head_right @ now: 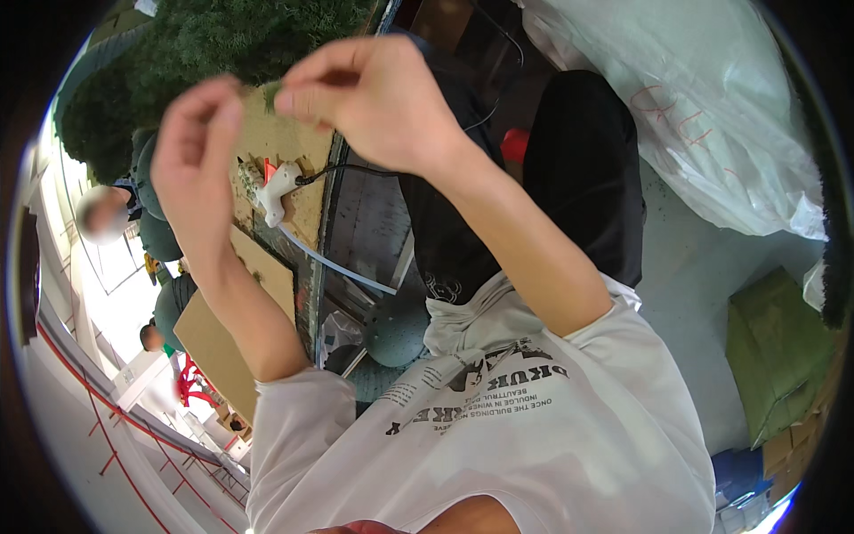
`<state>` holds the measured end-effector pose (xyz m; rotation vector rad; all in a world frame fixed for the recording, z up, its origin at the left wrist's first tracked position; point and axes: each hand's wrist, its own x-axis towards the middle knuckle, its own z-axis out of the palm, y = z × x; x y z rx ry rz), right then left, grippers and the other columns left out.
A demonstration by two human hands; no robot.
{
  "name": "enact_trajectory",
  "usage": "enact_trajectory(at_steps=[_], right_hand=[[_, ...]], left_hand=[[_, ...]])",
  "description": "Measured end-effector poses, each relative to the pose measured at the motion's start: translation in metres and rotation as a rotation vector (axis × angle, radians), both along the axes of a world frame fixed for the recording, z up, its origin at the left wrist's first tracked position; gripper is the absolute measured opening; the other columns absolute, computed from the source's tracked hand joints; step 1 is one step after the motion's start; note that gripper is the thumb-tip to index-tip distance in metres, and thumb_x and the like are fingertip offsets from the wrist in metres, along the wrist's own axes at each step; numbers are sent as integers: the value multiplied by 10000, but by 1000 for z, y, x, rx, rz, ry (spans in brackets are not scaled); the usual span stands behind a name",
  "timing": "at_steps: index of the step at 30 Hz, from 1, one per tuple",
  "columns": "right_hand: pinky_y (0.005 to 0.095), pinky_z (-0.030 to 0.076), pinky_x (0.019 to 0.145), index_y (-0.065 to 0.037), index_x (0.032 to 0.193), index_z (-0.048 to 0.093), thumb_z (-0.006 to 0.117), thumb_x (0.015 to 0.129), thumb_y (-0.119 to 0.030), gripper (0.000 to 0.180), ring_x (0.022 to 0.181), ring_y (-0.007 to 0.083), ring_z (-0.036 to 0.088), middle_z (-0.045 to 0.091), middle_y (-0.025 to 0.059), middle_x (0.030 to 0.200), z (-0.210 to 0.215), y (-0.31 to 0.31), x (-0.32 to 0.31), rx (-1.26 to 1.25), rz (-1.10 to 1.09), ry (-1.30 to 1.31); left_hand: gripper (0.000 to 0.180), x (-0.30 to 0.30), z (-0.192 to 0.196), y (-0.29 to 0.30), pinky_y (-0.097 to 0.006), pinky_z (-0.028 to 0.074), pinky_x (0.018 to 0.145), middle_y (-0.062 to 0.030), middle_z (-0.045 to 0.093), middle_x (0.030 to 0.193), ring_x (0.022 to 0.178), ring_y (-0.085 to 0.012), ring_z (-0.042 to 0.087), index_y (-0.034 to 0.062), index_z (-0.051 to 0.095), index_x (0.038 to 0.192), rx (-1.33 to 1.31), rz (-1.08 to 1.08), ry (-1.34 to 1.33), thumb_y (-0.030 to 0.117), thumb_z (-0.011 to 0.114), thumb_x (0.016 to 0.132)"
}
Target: The person assembles artificial moss-covered objects by attaching artificial moss to plastic shells using a hot glue gun.
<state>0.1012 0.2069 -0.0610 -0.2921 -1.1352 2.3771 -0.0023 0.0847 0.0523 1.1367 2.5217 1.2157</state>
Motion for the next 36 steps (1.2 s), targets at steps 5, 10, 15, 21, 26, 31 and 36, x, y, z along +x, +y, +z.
enact_trajectory(at_steps=[5,10,15,21,26,31,36], right_hand=[[305,546,639,72,1042,730,765,930,-130,234,725,171,686,728,153,892,19,26,-36,233,-177,-211],[366,527,598,65,1008,783,759,928,-155,235,604,227,683,747,188,783,24,26,-50,543,-329,-395],[395,545,645,54,1013,790,748,933,-157,230,656,267,711,757,196,799,40,25,-38,464,-231,-502],[412,555,680,48,996,797,746,928,-156,220,697,298,724,760,210,819,46,29,-42,518,-267,-557],[418,567,707,47,969,802,752,913,-147,208,748,326,735,754,227,820,47,28,-46,565,-274,-578],[441,587,743,57,889,792,734,892,-112,179,784,370,735,749,254,854,57,28,-48,573,-255,-680],[438,598,758,64,871,784,735,878,-114,185,816,376,741,750,264,876,52,25,-52,627,-332,-691]], left_hand=[[601,-78,10,53,-449,397,1137,-161,606,1409,1351,-301,541,58,623,1331,-93,-284,1011,315,874,849],[913,-89,8,71,-548,178,1287,-183,215,1697,1584,-399,155,169,363,1585,-484,-344,1020,310,845,822],[870,-94,5,73,-549,196,1285,-178,223,1695,1583,-391,162,185,382,1576,-489,-354,1131,333,830,845],[769,-101,9,72,-556,244,1266,-162,307,1660,1554,-394,233,208,448,1539,-488,-354,1083,366,807,878],[699,-107,5,70,-557,281,1246,-146,370,1624,1523,-399,290,200,494,1504,-436,-372,1074,343,795,889],[614,-103,7,71,-545,290,1232,-156,414,1589,1502,-388,325,168,549,1450,-360,-456,1008,308,784,900],[623,-105,6,69,-533,278,1240,-158,417,1586,1504,-373,328,156,542,1454,-348,-492,1015,301,784,899]])
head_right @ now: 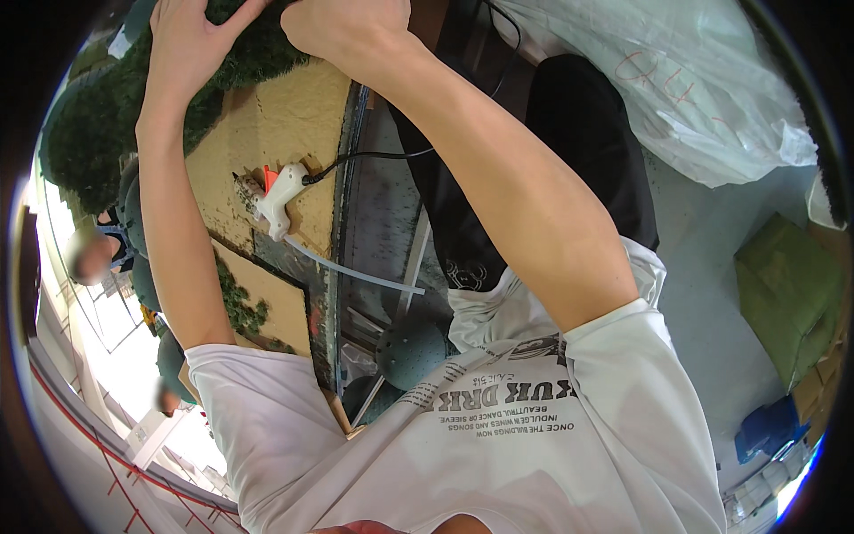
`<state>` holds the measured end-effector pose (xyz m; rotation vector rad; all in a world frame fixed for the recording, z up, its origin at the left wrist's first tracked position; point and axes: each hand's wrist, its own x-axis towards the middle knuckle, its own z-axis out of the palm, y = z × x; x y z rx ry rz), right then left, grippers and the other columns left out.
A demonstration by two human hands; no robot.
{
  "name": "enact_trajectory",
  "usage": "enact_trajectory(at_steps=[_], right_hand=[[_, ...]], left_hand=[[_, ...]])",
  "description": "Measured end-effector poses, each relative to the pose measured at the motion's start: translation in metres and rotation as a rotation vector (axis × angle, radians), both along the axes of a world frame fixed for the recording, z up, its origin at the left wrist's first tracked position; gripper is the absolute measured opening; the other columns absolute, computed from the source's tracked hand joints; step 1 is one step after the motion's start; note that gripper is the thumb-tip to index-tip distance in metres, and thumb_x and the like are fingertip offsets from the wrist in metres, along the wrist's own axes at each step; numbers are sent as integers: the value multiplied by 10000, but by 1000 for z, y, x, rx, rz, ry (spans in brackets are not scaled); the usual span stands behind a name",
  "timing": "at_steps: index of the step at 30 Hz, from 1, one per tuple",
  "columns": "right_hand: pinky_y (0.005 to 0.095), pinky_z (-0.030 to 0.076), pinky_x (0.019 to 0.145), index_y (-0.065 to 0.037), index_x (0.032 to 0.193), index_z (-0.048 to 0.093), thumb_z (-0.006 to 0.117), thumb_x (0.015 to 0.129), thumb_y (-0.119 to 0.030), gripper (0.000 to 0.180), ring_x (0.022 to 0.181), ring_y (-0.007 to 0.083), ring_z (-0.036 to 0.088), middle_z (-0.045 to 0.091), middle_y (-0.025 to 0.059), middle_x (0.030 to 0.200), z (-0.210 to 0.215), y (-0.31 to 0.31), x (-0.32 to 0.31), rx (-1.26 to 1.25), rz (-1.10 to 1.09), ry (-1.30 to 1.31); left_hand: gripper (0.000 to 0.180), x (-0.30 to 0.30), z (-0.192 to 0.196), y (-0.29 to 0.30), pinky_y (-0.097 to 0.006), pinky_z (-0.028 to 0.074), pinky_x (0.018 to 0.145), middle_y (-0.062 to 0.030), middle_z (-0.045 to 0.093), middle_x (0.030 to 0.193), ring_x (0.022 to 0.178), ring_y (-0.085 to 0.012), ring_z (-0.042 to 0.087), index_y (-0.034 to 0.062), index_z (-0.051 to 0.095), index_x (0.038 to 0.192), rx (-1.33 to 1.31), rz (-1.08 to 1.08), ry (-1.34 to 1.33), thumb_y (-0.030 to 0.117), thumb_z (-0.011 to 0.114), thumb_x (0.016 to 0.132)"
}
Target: The person assembles artificial moss-covered objects by attaching artificial moss to plastic shells using a hot glue gun.
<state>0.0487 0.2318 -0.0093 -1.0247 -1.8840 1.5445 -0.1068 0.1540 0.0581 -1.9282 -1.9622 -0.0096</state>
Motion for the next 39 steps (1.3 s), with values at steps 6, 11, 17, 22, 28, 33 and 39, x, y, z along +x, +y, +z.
enact_trajectory(at_steps=[6,11,17,22,28,33,39], right_hand=[[443,592,761,66,891,780,739,885,-115,186,822,378,739,753,254,885,-1,-4,-4,-27,-28,-3],[446,577,753,66,905,776,745,897,-120,189,819,376,735,750,249,877,1,-11,-2,-61,-36,20],[450,574,754,65,920,773,737,906,-127,196,824,381,735,749,246,873,-8,-15,-12,-44,-104,44],[460,584,751,72,930,773,735,898,-121,199,835,395,740,747,266,882,5,-13,-4,-26,-55,3],[466,594,757,79,921,776,729,894,-143,228,844,411,744,742,287,875,-2,-6,-9,34,-17,-44],[489,582,792,73,933,759,737,891,-160,238,899,422,734,741,278,903,-9,-9,-16,118,-36,-59],[510,565,801,82,943,675,744,884,-161,260,914,435,717,723,269,911,-13,-12,-18,230,-63,-71]], left_hand=[[641,11,8,0,-525,276,1240,-168,405,1590,1509,-380,318,153,529,1468,-32,48,-43,310,783,901],[642,8,11,0,-518,267,1244,-180,396,1592,1513,-387,307,145,525,1472,-61,71,-51,322,773,907],[638,2,10,0,-516,268,1242,-184,418,1575,1504,-386,323,124,528,1464,-52,25,-36,309,767,903],[582,11,17,0,-522,295,1219,-182,447,1548,1481,-381,360,107,533,1450,-89,2,35,294,727,935],[437,-8,42,14,-447,410,1131,-193,571,1409,1351,-367,526,50,579,1379,-40,-55,-261,299,629,1023],[459,-77,56,49,-408,437,1082,-191,632,1325,1284,-327,585,7,600,1338,70,66,-214,366,582,1052],[515,-130,47,66,-376,445,1043,-163,658,1285,1226,-249,591,-16,621,1314,-47,232,-429,431,531,1076]])
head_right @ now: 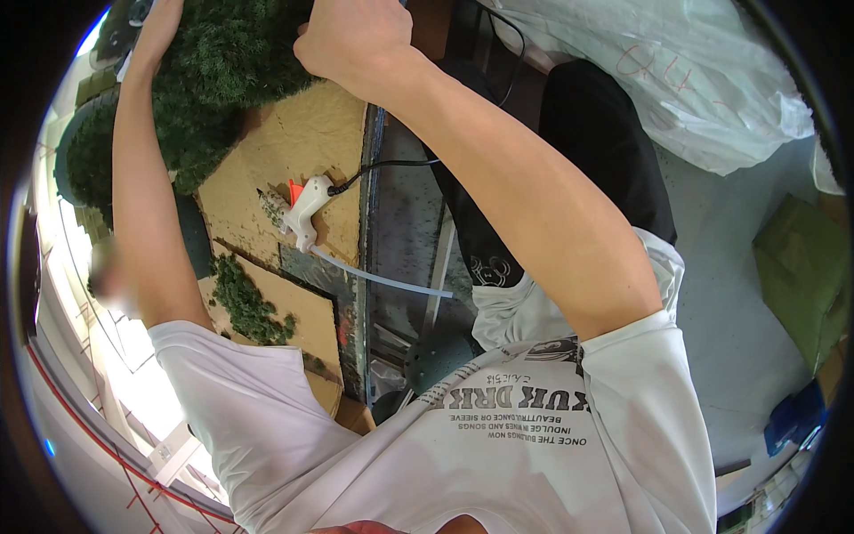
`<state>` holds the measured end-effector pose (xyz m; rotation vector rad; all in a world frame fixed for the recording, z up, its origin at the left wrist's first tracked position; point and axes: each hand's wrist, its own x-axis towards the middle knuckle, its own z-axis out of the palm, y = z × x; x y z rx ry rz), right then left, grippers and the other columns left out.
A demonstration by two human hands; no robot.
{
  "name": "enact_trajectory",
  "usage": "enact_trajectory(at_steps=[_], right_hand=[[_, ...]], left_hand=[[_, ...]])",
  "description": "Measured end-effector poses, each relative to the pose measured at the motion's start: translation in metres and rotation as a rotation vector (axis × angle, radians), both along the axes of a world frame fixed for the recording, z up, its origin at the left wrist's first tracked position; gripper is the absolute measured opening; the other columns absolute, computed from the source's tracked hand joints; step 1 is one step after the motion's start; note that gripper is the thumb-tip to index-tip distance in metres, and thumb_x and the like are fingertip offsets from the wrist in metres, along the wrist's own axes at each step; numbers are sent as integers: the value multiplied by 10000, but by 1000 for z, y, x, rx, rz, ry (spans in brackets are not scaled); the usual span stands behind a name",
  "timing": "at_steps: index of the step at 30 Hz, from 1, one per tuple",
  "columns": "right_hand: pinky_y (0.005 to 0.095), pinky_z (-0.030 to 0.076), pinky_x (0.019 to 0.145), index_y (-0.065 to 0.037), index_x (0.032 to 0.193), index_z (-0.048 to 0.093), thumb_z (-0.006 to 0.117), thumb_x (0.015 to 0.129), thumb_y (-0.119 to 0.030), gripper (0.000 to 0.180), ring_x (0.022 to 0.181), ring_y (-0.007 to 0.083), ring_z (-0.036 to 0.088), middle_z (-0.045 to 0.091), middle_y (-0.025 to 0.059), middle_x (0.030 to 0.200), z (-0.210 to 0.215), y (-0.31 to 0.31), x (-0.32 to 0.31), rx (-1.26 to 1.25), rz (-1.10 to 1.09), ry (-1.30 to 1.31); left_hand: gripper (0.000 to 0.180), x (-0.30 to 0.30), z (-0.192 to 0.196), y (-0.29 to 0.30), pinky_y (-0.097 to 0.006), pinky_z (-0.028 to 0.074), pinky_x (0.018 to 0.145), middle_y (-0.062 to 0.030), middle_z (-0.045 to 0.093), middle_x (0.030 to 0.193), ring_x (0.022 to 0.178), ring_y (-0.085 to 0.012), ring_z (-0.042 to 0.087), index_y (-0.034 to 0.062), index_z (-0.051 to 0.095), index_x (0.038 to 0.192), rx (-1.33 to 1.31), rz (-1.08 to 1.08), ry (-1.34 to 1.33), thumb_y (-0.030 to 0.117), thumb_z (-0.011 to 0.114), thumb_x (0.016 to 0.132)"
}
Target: The person assembles artificial moss-covered objects by attaching artificial moss to plastic shells using a hot glue gun.
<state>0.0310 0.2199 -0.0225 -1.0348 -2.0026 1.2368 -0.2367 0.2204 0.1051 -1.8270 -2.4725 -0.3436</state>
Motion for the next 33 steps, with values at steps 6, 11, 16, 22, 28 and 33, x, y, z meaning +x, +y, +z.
enact_trajectory(at_steps=[6,11,16,22,28,33], right_hand=[[477,576,742,93,976,588,734,896,-162,305,866,422,722,703,290,875,-2,3,-1,-42,47,-11],[454,583,683,95,996,568,736,912,-181,333,809,387,731,704,253,823,-7,1,-2,32,-26,16],[463,583,687,74,1011,562,726,928,-190,321,791,390,731,705,239,811,-5,1,1,-50,48,-21],[462,577,671,69,1003,561,722,924,-197,321,768,385,722,698,235,801,-18,1,-2,80,-8,41],[469,563,643,53,998,558,713,912,-198,308,736,364,714,688,198,741,-14,2,-2,77,9,-7],[464,558,639,27,976,554,707,905,-206,287,724,364,711,686,182,718,-29,-2,-8,227,-68,8]], left_hand=[[639,-12,0,-4,-497,400,1096,-370,503,1442,1261,-472,517,-146,453,1441,-109,-122,-236,397,305,1139],[648,5,-1,-2,-477,322,1202,-327,338,1617,1435,-468,397,-124,356,1535,-114,-183,-272,386,319,1136],[655,10,0,-5,-476,324,1210,-315,324,1629,1445,-453,394,-105,339,1556,-98,-56,-281,396,326,1134],[644,10,0,-2,-476,324,1218,-292,327,1637,1452,-444,393,-60,343,1577,-109,-4,-306,407,323,1134],[630,3,1,-5,-467,327,1218,-286,342,1633,1454,-436,396,-58,361,1570,-132,-80,-196,397,331,1136],[616,10,1,-3,-446,341,1210,-297,365,1617,1440,-425,423,-88,375,1548,-70,-119,-278,372,353,1137]])
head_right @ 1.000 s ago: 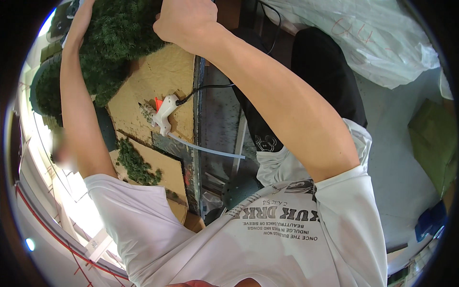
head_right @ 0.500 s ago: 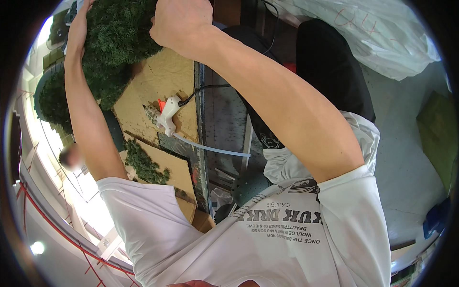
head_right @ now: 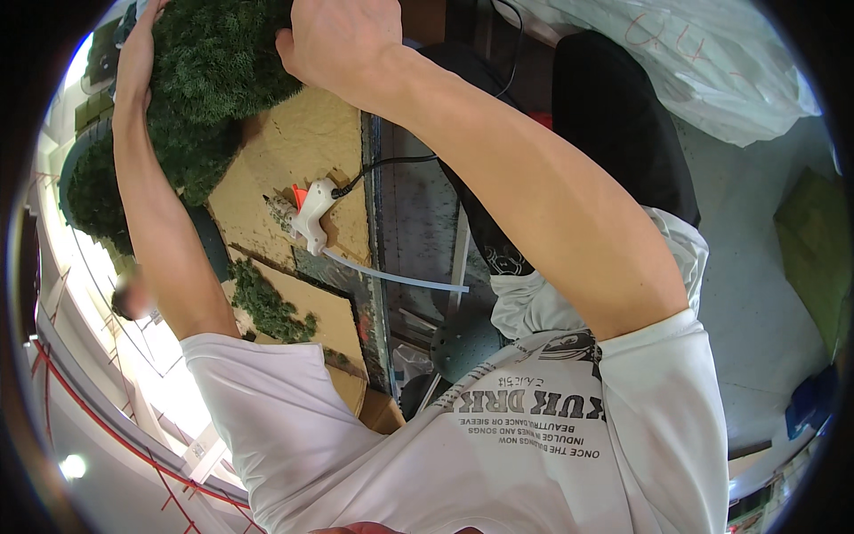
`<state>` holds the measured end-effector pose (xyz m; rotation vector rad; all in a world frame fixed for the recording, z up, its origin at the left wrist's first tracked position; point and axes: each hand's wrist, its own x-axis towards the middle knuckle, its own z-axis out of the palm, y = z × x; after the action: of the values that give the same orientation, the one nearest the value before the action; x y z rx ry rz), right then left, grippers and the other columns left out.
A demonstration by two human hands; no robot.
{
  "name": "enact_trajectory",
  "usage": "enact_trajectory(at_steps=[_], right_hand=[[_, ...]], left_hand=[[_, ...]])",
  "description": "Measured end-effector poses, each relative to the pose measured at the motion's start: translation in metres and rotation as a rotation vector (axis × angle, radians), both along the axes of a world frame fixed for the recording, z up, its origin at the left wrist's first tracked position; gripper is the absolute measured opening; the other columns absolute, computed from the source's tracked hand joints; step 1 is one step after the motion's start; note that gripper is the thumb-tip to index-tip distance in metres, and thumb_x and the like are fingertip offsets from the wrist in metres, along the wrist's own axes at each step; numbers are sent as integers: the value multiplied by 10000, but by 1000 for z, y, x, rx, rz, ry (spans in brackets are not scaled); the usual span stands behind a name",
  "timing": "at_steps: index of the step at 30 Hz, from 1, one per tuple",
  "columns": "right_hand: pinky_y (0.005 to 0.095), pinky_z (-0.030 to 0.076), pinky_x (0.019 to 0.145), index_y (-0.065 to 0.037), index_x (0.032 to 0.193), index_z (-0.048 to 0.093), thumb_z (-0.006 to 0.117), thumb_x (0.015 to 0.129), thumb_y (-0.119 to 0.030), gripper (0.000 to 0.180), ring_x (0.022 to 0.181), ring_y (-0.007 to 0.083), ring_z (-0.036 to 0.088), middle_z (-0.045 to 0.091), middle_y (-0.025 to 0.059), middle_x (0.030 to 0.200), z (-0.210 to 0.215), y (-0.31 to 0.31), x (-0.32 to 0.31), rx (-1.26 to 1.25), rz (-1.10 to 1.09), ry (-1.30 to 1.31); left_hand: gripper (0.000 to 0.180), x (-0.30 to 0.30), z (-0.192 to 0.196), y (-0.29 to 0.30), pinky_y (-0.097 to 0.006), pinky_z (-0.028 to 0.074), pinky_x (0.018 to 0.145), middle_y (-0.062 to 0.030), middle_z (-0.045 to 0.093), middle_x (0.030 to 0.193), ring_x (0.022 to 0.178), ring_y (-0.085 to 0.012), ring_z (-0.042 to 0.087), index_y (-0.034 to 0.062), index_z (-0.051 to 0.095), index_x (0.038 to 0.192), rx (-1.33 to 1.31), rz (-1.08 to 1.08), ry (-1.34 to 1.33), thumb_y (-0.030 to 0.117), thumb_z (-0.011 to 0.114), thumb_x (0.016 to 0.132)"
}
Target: The person assembles artificial moss-covered objects by attaching artificial moss to plastic shells using a hot glue gun.
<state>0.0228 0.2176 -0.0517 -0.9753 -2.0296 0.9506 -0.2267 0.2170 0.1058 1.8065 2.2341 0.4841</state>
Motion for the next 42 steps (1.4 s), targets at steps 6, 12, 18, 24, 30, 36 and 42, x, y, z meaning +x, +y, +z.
enact_trajectory(at_steps=[6,12,18,24,30,36,42], right_hand=[[497,556,729,32,982,558,710,918,-226,306,765,397,714,695,205,758,4,7,-3,-12,64,9],[499,563,761,58,950,625,722,920,-214,291,821,434,713,707,262,833,1,25,16,-154,246,114],[490,575,777,67,915,704,730,897,-174,243,887,440,723,726,290,886,-2,33,18,-221,251,167],[493,580,790,69,898,710,732,885,-172,242,893,444,724,722,301,889,-1,29,17,-282,201,207],[497,578,786,58,905,696,740,875,-189,253,892,446,722,720,295,880,3,26,21,-292,215,205],[498,576,797,52,914,684,730,878,-186,245,905,443,718,717,278,888,1,26,18,-259,158,143],[498,574,806,58,905,689,728,876,-173,236,908,447,714,716,281,899,-2,22,14,-228,127,164]], left_hand=[[605,24,-2,-6,-441,393,1166,-320,430,1564,1389,-421,488,-106,395,1527,56,27,-124,356,391,1135],[457,52,-28,-37,-388,387,1121,-153,629,1333,1293,-279,548,-19,606,1336,459,207,185,350,575,1069],[764,162,-67,-81,-540,291,1219,-216,344,1612,1500,-434,314,94,460,1492,320,17,624,261,835,848],[846,142,-73,-76,-554,277,1228,-210,335,1617,1500,-437,307,125,461,1497,225,97,796,147,882,763],[735,141,-72,-75,-523,292,1228,-195,379,1600,1491,-403,343,116,491,1474,288,75,705,166,833,826],[675,139,-70,-77,-518,301,1218,-202,395,1587,1474,-408,367,103,497,1468,256,6,731,182,793,866],[710,150,-81,-79,-551,282,1217,-190,372,1600,1494,-403,325,123,492,1471,252,74,820,188,819,844]])
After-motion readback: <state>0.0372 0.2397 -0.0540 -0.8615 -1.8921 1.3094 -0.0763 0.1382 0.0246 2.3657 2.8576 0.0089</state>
